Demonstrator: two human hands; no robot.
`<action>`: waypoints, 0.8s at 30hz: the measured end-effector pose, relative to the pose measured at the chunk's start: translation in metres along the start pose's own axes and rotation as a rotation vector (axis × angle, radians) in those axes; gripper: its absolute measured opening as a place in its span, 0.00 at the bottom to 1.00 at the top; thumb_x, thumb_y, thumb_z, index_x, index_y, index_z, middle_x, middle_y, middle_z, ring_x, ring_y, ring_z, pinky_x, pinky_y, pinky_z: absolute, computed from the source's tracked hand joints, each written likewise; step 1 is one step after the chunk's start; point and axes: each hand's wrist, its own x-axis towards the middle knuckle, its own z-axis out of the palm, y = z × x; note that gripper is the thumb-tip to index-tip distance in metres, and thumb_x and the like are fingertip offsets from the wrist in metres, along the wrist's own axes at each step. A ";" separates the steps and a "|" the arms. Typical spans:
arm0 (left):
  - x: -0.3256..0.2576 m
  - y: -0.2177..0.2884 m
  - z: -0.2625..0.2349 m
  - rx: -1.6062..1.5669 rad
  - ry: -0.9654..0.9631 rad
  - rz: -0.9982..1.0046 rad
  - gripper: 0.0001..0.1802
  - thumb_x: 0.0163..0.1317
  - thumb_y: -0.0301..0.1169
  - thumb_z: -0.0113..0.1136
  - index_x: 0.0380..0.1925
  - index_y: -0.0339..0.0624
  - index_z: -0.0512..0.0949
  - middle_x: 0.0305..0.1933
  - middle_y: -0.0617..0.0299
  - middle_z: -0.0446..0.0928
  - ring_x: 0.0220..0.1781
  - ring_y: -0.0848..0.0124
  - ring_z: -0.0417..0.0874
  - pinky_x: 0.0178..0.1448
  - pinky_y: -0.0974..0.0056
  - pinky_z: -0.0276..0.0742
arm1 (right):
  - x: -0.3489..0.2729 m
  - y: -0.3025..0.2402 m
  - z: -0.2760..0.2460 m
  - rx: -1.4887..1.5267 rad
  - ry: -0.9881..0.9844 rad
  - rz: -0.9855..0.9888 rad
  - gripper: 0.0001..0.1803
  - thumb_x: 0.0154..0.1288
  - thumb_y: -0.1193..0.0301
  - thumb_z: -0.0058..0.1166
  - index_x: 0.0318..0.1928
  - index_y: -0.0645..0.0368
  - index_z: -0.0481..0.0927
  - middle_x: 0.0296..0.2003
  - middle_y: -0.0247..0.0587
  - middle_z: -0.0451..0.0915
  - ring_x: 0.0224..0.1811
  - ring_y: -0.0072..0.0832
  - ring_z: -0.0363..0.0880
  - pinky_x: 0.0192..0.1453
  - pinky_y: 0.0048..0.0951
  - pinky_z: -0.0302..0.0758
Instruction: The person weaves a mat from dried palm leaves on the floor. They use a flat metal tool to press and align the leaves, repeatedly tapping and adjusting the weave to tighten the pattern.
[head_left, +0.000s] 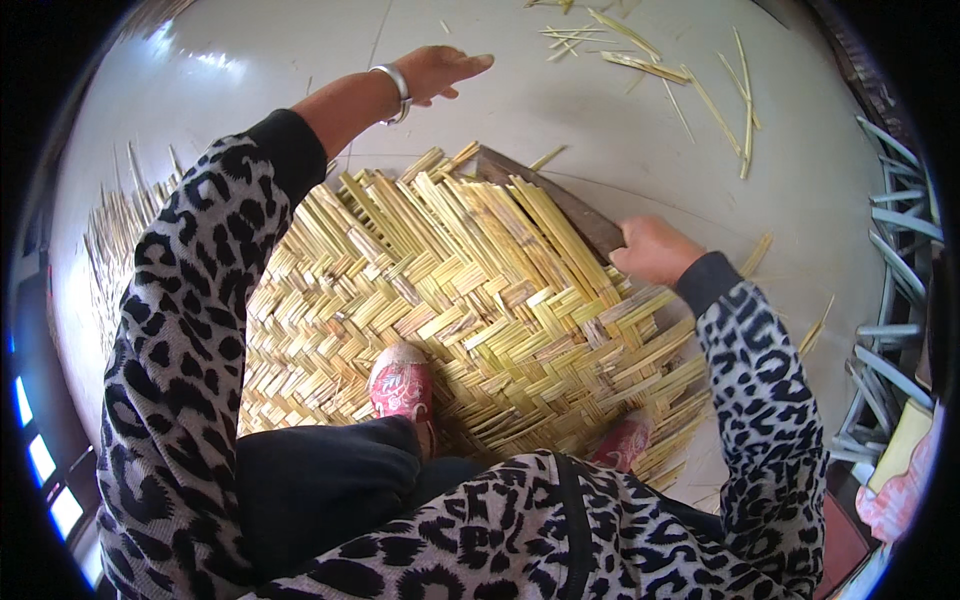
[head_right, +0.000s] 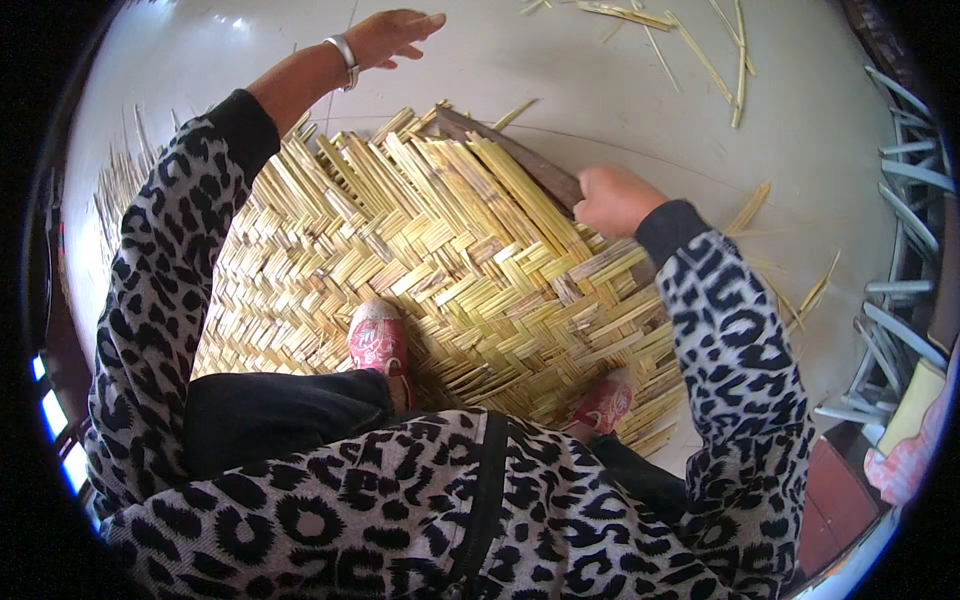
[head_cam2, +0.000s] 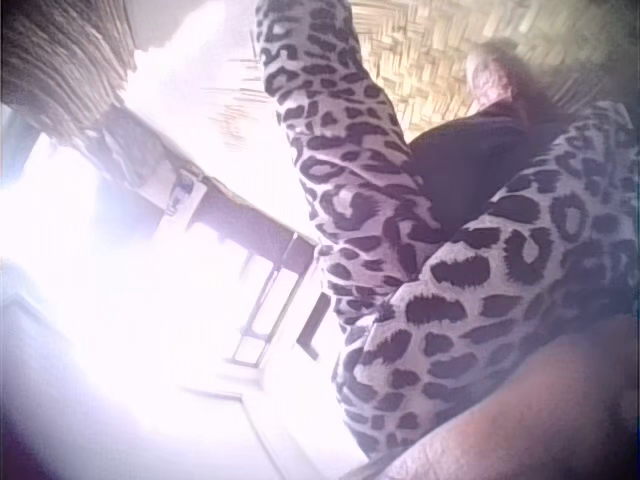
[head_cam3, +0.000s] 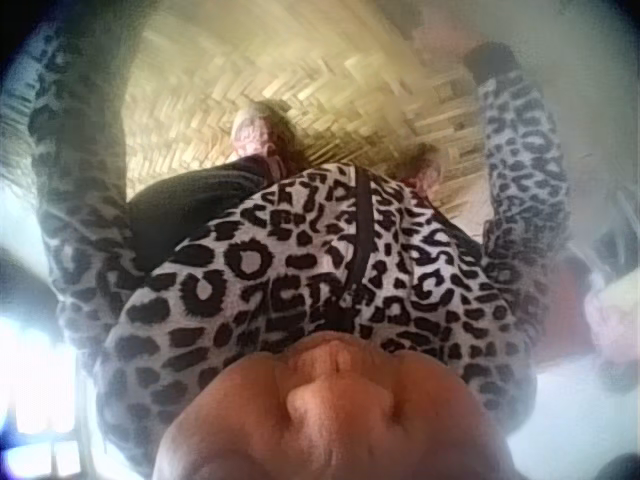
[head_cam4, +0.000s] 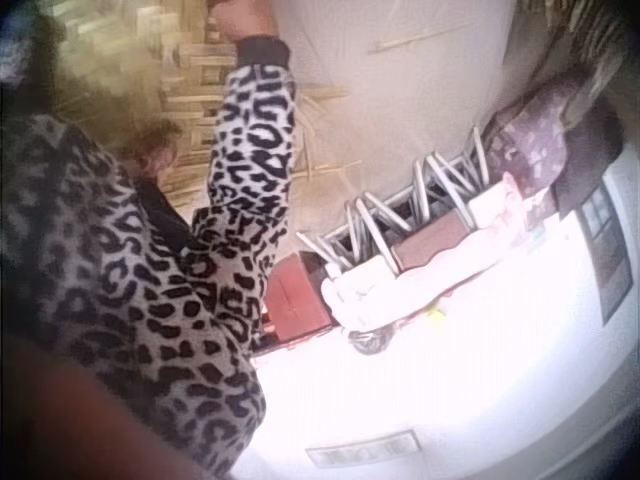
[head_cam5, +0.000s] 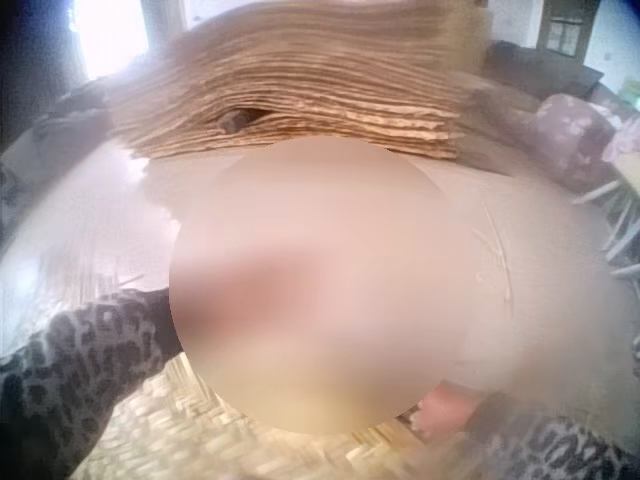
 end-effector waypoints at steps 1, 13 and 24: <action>-0.018 -0.006 0.005 -0.045 0.101 -0.039 0.42 0.62 0.68 0.50 0.57 0.40 0.75 0.58 0.51 0.78 0.59 0.60 0.80 0.59 0.56 0.76 | 0.007 0.002 -0.008 0.103 -0.063 0.015 0.16 0.57 0.67 0.56 0.41 0.68 0.79 0.24 0.54 0.80 0.23 0.43 0.81 0.30 0.43 0.76; -0.047 0.009 -0.011 -0.318 0.103 -0.259 0.28 0.68 0.55 0.53 0.53 0.43 0.78 0.49 0.61 0.84 0.46 0.72 0.84 0.44 0.64 0.77 | 0.093 -0.057 -0.070 0.286 -0.444 0.045 0.12 0.54 0.75 0.57 0.38 0.70 0.77 0.16 0.40 0.72 0.12 0.26 0.70 0.16 0.33 0.67; 0.020 0.030 0.107 0.113 -0.447 -0.139 0.26 0.63 0.52 0.55 0.30 0.37 0.81 0.30 0.59 0.80 0.30 0.70 0.81 0.30 0.62 0.78 | 0.038 -0.113 -0.039 -0.125 0.009 -0.115 0.09 0.54 0.73 0.51 0.32 0.62 0.83 0.31 0.56 0.82 0.36 0.53 0.83 0.42 0.49 0.78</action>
